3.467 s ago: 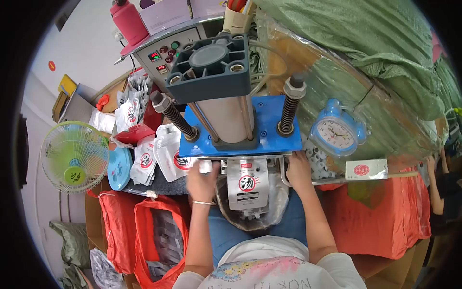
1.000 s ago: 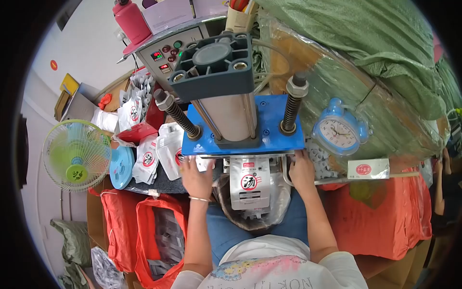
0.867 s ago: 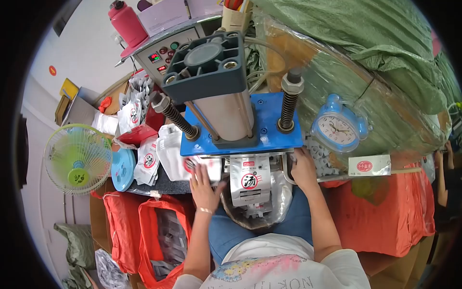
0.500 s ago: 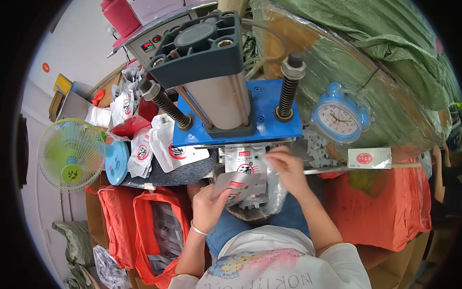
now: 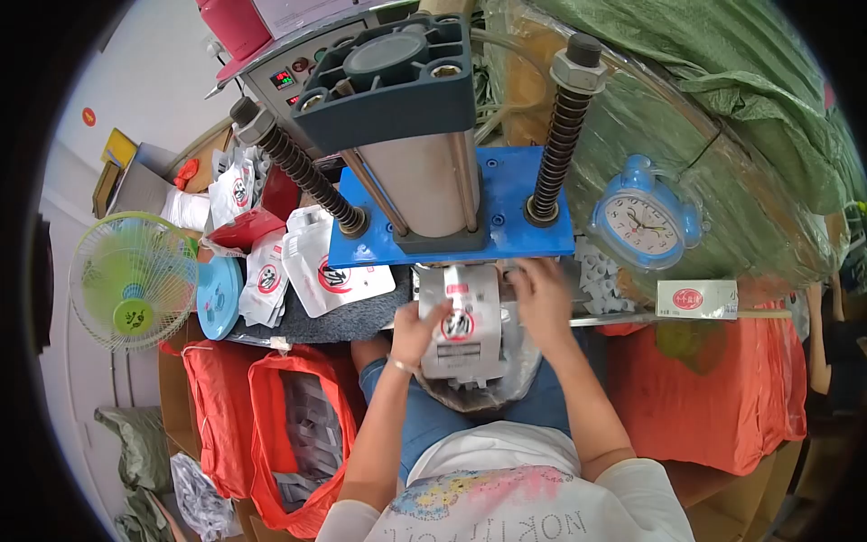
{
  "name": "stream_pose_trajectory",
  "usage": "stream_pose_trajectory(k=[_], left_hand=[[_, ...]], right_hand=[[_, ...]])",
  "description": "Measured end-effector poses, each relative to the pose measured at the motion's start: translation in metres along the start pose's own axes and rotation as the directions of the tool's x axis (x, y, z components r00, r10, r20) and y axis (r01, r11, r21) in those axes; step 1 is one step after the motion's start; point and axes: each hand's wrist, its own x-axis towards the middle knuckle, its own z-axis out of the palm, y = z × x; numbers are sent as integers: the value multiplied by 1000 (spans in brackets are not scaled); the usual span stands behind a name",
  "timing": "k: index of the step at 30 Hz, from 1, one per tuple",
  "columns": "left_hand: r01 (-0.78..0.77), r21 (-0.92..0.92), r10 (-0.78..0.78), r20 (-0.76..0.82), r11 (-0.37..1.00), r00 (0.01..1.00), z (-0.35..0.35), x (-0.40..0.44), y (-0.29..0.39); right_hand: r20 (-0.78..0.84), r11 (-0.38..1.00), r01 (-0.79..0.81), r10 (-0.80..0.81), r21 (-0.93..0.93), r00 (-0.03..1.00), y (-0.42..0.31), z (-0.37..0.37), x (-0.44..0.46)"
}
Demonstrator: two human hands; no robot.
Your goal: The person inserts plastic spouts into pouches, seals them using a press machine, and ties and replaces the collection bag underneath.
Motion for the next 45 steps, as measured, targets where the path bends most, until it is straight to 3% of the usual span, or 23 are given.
stream_pose_trajectory(k=[2,3,4,6,7,9,10,12,13,14,16,19,22,27,29,30,33,35,37,39,41,43,45], left_hand=[[21,-12,-22,-23,1000,999,5,14,-8],[-25,8,25,-22,1000,999,9,12,-7],[-126,14,127,-70,992,989,13,16,-11],[-40,667,86,-37,744,996,-6,13,10],[34,628,78,-150,777,986,-16,4,38],[65,846,525,-386,529,759,-44,7,33],[22,931,655,-274,365,704,-64,15,6],[-35,941,631,-198,337,750,-58,-1,-21],[-21,928,538,-196,371,820,-48,-20,-21],[-59,928,513,-149,367,845,-51,-35,-28],[-110,907,520,-130,405,844,-60,-57,-20],[-192,710,441,-185,678,878,-55,-75,52],[-257,468,336,-94,846,937,-29,-80,58],[-136,408,144,10,903,989,-8,-65,43],[-90,189,98,-31,978,995,1,-63,42],[-110,185,117,-31,977,993,4,-60,31],[-75,350,103,-61,934,993,9,-51,7],[-86,283,116,-89,955,989,8,-45,-13],[36,208,-32,-20,977,999,8,-45,-3],[6,157,-5,-8,988,1000,15,-46,-1],[85,162,-88,7,983,996,18,-47,1],[98,109,-100,15,989,995,16,-46,1],[72,-47,-69,65,996,996,11,-35,-4]], right_hand=[[-43,921,82,-106,-382,993,34,-9,11],[50,908,38,-19,-417,999,45,-14,16],[36,908,39,-27,-417,999,51,-13,16],[151,926,56,1,-374,989,56,-6,13],[137,927,46,6,-372,991,53,-4,13],[94,949,-27,59,-314,994,47,-7,16],[48,961,-100,116,-257,992,45,-8,16],[29,981,-190,192,-42,981,59,-3,8],[25,950,-264,264,168,964,65,-2,4],[19,948,-272,273,168,962,57,-6,0],[186,739,-415,377,531,908,22,-19,-14],[316,626,-381,218,680,923,-14,-15,-27],[378,677,-341,100,652,920,-54,-19,-17],[508,855,-236,-37,461,860,-49,-10,3],[506,726,-427,126,539,854,-37,16,-11],[586,652,-600,283,463,759,-41,17,-16],[473,525,-522,237,673,848,-19,22,-25],[462,534,-510,233,674,856,-21,6,-14],[472,811,-332,78,482,878,-16,0,-8],[511,865,-332,105,376,853,-19,8,-9],[554,659,-581,287,477,781,-23,19,-14],[514,643,-519,219,563,829,-17,26,-17],[272,955,-207,146,213,951,-16,18,-19]])
